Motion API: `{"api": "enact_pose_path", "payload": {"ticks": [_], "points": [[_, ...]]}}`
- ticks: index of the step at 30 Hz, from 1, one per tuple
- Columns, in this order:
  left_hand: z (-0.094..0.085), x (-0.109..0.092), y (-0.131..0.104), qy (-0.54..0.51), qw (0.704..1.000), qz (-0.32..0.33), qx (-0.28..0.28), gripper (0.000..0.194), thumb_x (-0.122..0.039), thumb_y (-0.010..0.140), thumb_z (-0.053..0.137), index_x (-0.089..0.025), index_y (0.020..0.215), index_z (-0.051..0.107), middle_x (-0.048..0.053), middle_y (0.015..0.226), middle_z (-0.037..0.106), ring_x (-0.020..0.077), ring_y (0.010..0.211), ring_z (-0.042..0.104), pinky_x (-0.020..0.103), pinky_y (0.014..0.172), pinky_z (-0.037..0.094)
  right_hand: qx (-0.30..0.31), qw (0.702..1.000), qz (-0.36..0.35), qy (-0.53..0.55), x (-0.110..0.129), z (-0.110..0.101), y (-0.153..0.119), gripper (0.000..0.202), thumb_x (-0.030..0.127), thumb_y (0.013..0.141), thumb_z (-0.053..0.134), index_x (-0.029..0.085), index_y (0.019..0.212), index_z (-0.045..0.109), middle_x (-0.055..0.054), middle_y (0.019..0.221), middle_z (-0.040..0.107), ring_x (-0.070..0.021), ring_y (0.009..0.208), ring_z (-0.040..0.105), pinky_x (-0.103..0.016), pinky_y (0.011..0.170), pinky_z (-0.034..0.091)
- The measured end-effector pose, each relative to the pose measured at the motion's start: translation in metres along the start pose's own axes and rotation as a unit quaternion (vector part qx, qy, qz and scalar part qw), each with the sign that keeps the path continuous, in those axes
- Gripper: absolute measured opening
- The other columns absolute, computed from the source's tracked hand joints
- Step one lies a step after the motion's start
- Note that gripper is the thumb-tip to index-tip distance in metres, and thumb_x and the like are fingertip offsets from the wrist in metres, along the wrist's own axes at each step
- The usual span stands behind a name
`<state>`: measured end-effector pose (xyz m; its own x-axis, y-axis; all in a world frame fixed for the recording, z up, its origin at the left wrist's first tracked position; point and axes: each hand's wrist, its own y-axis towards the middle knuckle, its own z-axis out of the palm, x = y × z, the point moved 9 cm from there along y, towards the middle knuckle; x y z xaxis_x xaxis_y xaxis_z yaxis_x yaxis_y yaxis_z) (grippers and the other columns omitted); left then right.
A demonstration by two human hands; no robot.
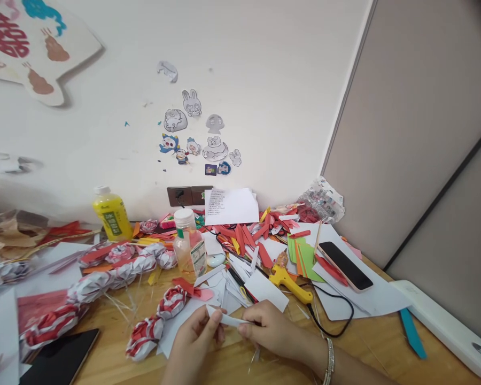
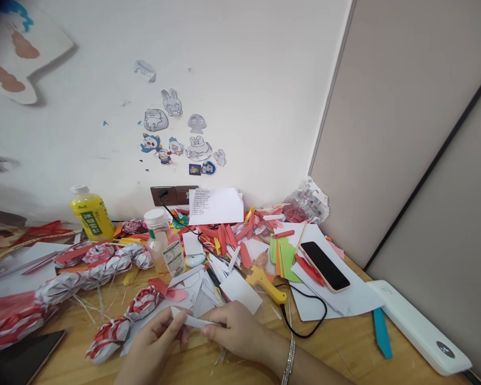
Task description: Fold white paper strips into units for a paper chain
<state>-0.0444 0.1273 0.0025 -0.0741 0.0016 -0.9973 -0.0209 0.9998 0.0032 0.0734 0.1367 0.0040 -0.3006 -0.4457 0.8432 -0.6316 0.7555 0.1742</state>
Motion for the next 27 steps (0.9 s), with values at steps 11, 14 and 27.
{"api": "enact_pose_path", "payload": {"ticks": [11, 14, 27], "points": [[-0.001, 0.0, -0.004, -0.083, 0.996, -0.004, -0.012, 0.039, -0.051, 0.068, 0.057, -0.018, 0.046, 0.056, -0.003, 0.042, 0.055, 0.0128, 0.045, 0.049, 0.021, 0.048, 0.039, 0.027, 1.0, 0.0, 0.0, 0.001, 0.003, -0.001, 0.04, 0.037, 0.085, 0.042, 0.016, 0.05, 0.04, 0.005, 0.048, 0.04, -0.0068, 0.045, 0.037, -0.018, 0.044, 0.027], [-0.001, 0.0, -0.005, -0.106, 0.994, -0.012, -0.012, 0.039, -0.052, 0.065, 0.059, -0.017, 0.048, 0.058, -0.003, 0.041, 0.055, 0.013, 0.044, 0.048, 0.021, 0.046, 0.039, 0.01, 0.999, -0.022, -0.048, 0.005, 0.001, -0.001, 0.043, 0.038, 0.083, 0.045, 0.017, 0.049, 0.03, 0.007, 0.047, 0.029, -0.0063, 0.045, 0.029, -0.02, 0.043, 0.02], [0.008, 0.012, -0.002, -0.084, 0.996, -0.029, 0.026, 0.034, -0.051, 0.062, 0.063, -0.017, 0.055, 0.061, -0.004, 0.039, 0.058, 0.0131, 0.041, 0.051, 0.022, 0.046, 0.039, 0.022, 0.998, -0.043, -0.033, 0.003, 0.007, -0.002, 0.05, 0.052, 0.085, 0.032, 0.017, 0.049, 0.033, 0.005, 0.047, 0.031, -0.007, 0.045, 0.03, -0.02, 0.044, 0.023]]}}
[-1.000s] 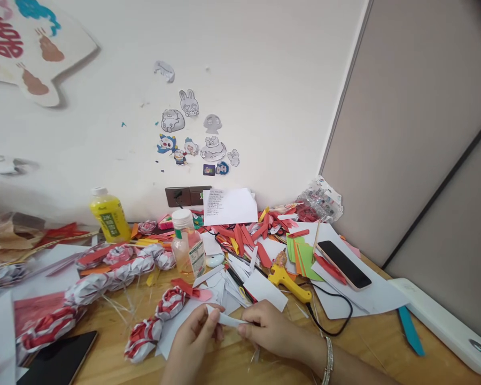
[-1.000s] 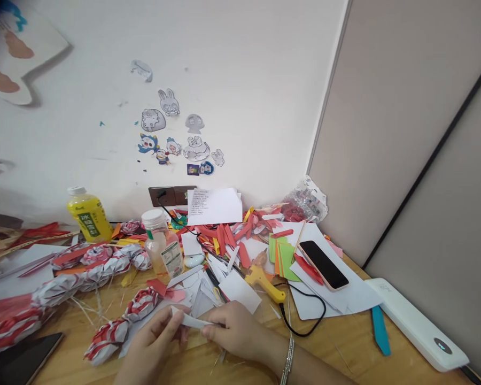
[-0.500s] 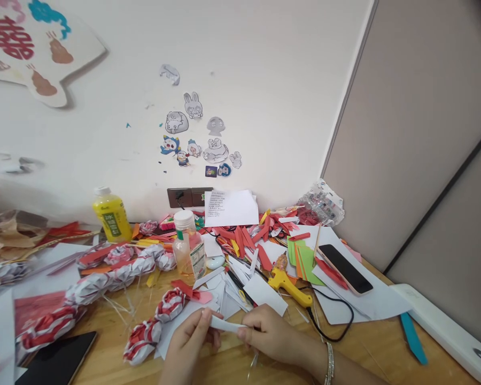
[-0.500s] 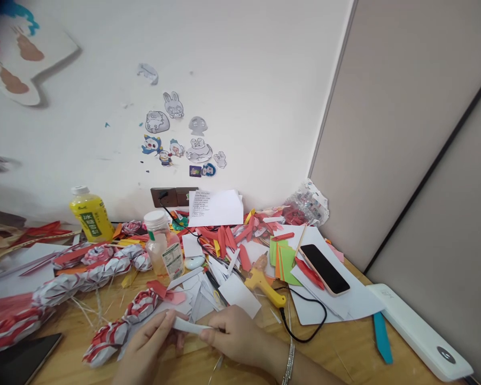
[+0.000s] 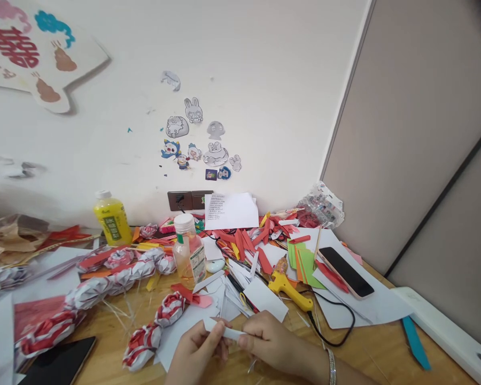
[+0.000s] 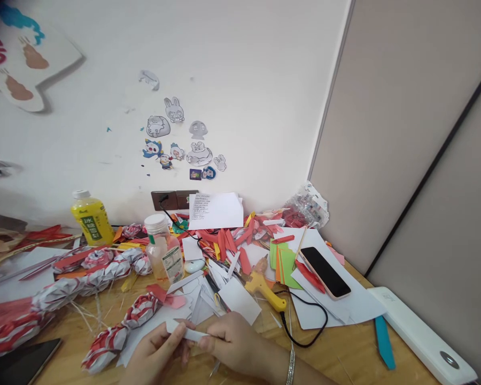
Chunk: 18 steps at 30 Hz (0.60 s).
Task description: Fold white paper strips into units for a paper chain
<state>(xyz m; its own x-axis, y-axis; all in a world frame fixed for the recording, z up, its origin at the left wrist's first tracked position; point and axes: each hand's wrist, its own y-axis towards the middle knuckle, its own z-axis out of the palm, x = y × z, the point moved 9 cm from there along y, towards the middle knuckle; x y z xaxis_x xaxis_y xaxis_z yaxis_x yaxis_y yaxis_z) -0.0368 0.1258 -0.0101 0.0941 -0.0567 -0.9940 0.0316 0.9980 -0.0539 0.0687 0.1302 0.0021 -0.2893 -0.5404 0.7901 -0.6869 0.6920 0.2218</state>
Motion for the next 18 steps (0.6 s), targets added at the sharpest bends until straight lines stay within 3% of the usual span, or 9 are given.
{"api": "enact_pose_path", "payload": {"ticks": [8, 13, 18], "points": [[0.013, 0.003, -0.006, 0.083, 0.995, 0.003, 0.062, 0.039, -0.047, 0.066, 0.06, -0.017, 0.041, 0.06, -0.001, 0.039, 0.057, 0.0136, 0.043, 0.049, 0.022, 0.048, 0.038, 0.026, 0.998, 0.001, 0.054, 0.004, 0.005, -0.002, 0.049, 0.049, 0.087, 0.031, 0.016, 0.053, 0.044, 0.004, 0.047, 0.039, -0.0075, 0.046, 0.039, -0.019, 0.046, 0.029], [0.015, -0.003, -0.01, 0.086, 0.995, 0.016, 0.041, 0.037, -0.045, 0.067, 0.06, -0.018, 0.043, 0.056, -0.003, 0.039, 0.051, 0.0126, 0.042, 0.046, 0.022, 0.046, 0.035, 0.022, 0.999, -0.014, 0.038, 0.012, 0.006, -0.002, 0.048, 0.048, 0.087, 0.032, 0.016, 0.052, 0.041, 0.005, 0.047, 0.035, -0.0064, 0.044, 0.035, -0.018, 0.044, 0.026], [0.016, 0.006, -0.013, 0.057, 0.997, -0.003, 0.054, 0.042, -0.055, 0.064, 0.057, -0.018, 0.046, 0.053, -0.004, 0.041, 0.048, 0.0116, 0.043, 0.044, 0.021, 0.045, 0.034, 0.052, 0.996, -0.036, 0.061, 0.021, 0.011, -0.003, 0.055, 0.055, 0.086, 0.025, 0.016, 0.051, 0.04, 0.005, 0.047, 0.037, -0.0059, 0.044, 0.036, -0.017, 0.043, 0.027]]}}
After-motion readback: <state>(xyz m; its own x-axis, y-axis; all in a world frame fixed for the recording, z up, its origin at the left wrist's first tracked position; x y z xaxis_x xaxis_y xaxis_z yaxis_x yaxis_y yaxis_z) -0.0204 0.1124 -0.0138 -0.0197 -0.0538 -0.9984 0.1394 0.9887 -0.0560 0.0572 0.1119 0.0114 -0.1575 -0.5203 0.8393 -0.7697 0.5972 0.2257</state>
